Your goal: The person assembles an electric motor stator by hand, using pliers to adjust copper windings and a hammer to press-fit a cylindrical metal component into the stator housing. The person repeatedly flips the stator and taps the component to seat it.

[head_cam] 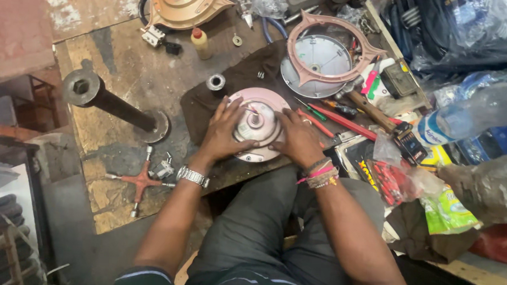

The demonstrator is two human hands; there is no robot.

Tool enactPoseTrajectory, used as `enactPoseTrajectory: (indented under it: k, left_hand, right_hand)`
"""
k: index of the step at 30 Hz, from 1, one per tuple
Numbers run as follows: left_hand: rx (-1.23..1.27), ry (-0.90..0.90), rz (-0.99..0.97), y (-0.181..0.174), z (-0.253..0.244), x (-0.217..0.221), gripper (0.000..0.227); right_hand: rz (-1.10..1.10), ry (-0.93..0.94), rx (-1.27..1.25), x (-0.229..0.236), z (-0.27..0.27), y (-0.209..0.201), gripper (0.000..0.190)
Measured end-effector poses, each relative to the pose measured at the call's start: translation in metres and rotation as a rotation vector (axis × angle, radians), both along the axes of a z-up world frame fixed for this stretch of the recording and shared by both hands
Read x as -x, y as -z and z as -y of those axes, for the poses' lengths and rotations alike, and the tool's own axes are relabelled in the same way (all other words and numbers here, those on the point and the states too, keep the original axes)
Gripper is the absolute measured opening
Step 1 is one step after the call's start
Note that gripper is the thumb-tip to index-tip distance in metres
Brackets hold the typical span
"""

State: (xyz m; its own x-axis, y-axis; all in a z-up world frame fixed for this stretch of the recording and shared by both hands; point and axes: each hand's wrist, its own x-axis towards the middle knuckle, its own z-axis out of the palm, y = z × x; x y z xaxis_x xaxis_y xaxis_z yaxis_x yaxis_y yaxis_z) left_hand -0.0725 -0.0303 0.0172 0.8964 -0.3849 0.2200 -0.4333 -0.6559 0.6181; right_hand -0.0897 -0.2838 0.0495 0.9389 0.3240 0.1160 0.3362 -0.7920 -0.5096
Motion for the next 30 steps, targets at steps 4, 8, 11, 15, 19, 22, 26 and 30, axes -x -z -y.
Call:
enactPoseTrajectory:
  k: [4, 8, 11, 15, 19, 22, 26, 30]
  left_hand:
    - [0.048, -0.019, -0.028, 0.002, -0.003, 0.003, 0.097]
    - [0.040, -0.040, -0.033, -0.003, -0.001, 0.007, 0.096]
    - [0.023, -0.034, -0.033, -0.006, 0.003, 0.007, 0.097]
    - [-0.006, -0.031, -0.056, -0.009, 0.005, 0.008, 0.100]
    - [-0.001, -0.013, -0.017, -0.006, 0.005, 0.007, 0.101]
    - [-0.004, -0.020, -0.033, -0.005, 0.003, 0.005, 0.101]
    - [-0.015, -0.035, -0.059, -0.004, 0.004, 0.006, 0.103]
    - [-0.029, -0.029, -0.050, -0.006, 0.004, 0.006, 0.103]
  right_hand:
    - [0.008, 0.159, 0.008, -0.022, 0.033, 0.000, 0.055]
    - [-0.265, 0.409, 0.232, -0.029, 0.048, -0.003, 0.052]
    - [-0.300, 0.387, 0.476, -0.031, 0.047, 0.020, 0.061]
    - [-0.199, 0.351, 0.476, -0.034, 0.049, 0.056, 0.050]
    - [-0.131, 0.364, 0.447, -0.044, 0.054, 0.061, 0.055]
    - [-0.127, 0.382, 0.453, -0.054, 0.059, 0.061, 0.060]
    - [0.113, 0.312, 0.311, -0.063, 0.068, 0.073, 0.048]
    - [-0.061, 0.399, 0.356, -0.064, 0.064, 0.071, 0.049]
